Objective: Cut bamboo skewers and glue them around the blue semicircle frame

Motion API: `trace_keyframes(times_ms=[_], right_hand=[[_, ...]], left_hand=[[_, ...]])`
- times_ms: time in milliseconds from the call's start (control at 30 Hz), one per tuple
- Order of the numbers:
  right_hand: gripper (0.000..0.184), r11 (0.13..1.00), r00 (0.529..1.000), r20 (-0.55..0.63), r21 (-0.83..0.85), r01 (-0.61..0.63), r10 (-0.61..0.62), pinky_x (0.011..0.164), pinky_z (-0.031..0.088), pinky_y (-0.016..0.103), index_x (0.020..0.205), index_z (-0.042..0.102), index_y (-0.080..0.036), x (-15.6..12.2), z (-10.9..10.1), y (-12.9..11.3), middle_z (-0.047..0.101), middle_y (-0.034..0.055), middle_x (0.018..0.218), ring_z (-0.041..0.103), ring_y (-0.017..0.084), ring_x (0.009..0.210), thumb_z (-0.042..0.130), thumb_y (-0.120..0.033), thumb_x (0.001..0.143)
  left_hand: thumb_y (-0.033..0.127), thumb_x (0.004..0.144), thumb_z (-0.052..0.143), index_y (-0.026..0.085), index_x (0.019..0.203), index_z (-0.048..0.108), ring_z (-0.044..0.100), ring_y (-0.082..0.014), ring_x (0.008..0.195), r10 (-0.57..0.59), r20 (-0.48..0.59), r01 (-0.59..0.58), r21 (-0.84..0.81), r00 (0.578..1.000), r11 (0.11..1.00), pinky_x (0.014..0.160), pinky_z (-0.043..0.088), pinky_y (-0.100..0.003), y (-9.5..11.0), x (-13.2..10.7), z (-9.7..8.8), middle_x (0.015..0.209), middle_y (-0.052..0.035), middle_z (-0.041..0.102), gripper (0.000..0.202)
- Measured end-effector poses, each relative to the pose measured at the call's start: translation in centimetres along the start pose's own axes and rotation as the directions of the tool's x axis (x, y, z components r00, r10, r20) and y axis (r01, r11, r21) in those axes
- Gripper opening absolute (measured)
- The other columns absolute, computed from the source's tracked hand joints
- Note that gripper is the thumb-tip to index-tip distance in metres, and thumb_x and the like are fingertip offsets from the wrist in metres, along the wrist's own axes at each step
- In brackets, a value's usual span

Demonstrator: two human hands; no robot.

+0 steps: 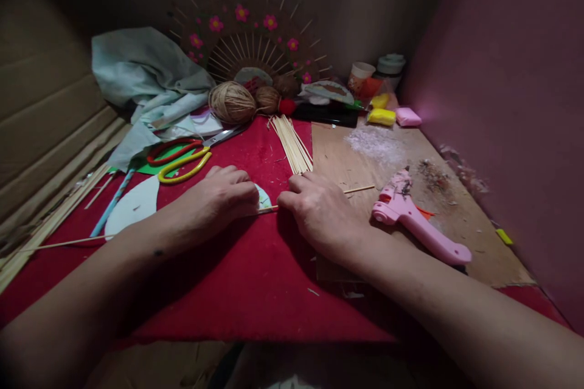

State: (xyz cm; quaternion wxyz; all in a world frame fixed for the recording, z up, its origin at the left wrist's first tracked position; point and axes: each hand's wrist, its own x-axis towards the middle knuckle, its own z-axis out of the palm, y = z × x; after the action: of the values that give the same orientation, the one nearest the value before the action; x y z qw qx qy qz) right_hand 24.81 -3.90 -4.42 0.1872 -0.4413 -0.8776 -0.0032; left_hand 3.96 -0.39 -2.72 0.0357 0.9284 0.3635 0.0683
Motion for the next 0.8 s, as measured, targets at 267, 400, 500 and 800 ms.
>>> trace_keyframes(times_ms=[267,400,500,800], right_hand=[[0.026,1.000,1.000,-0.006,-0.012,0.026,-0.026,0.063,0.032,0.028,0.076,0.068,-0.019,0.2,0.6,0.1,0.055,0.0029,0.072,0.046,0.015,0.070,0.048,-0.009,0.089],[0.027,0.999,0.999,-0.031,-0.035,0.028,-0.029,0.063,0.031,0.029,0.076,0.067,-0.019,0.1,0.6,0.0,0.055,0.0030,0.072,0.045,0.015,0.069,0.046,-0.008,0.089],[0.026,0.998,0.998,-0.042,-0.041,0.038,-0.040,0.064,0.032,0.029,0.078,0.067,-0.018,0.0,0.7,0.0,0.055,0.0033,0.073,0.045,0.016,0.069,0.046,-0.009,0.090],[0.028,0.999,0.998,-0.053,-0.020,0.028,-0.029,0.064,0.032,0.029,0.080,0.068,-0.018,-0.1,0.9,-0.1,0.056,0.0039,0.073,0.046,0.016,0.071,0.043,-0.011,0.092]], left_hand=[[0.027,0.088,0.052,0.020,0.079,0.063,0.049,-0.0168,0.077,0.009,0.007,-0.009,-0.086,1.000,0.996,0.070,0.031,-0.031,-0.4,-0.2,-0.7,0.080,-0.0016,0.059,0.015],[0.032,0.087,0.053,0.020,0.093,0.063,0.052,-0.0170,0.084,-0.037,-0.069,0.025,-0.156,0.997,0.987,0.075,0.037,-0.029,-1.1,-0.8,-2.1,0.089,-0.0029,0.062,0.017],[0.049,0.077,0.064,0.019,0.112,0.056,0.050,-0.0240,0.096,-0.079,-0.025,0.078,-0.050,0.997,0.996,0.080,0.038,-0.034,-1.8,-1.1,-2.0,0.107,-0.0082,0.059,0.047],[0.050,0.074,0.068,0.017,0.117,0.049,0.050,-0.0259,0.094,-0.091,0.090,0.088,0.040,0.992,0.995,0.077,0.038,-0.034,-2.3,-1.0,-0.6,0.107,-0.0106,0.057,0.058]])
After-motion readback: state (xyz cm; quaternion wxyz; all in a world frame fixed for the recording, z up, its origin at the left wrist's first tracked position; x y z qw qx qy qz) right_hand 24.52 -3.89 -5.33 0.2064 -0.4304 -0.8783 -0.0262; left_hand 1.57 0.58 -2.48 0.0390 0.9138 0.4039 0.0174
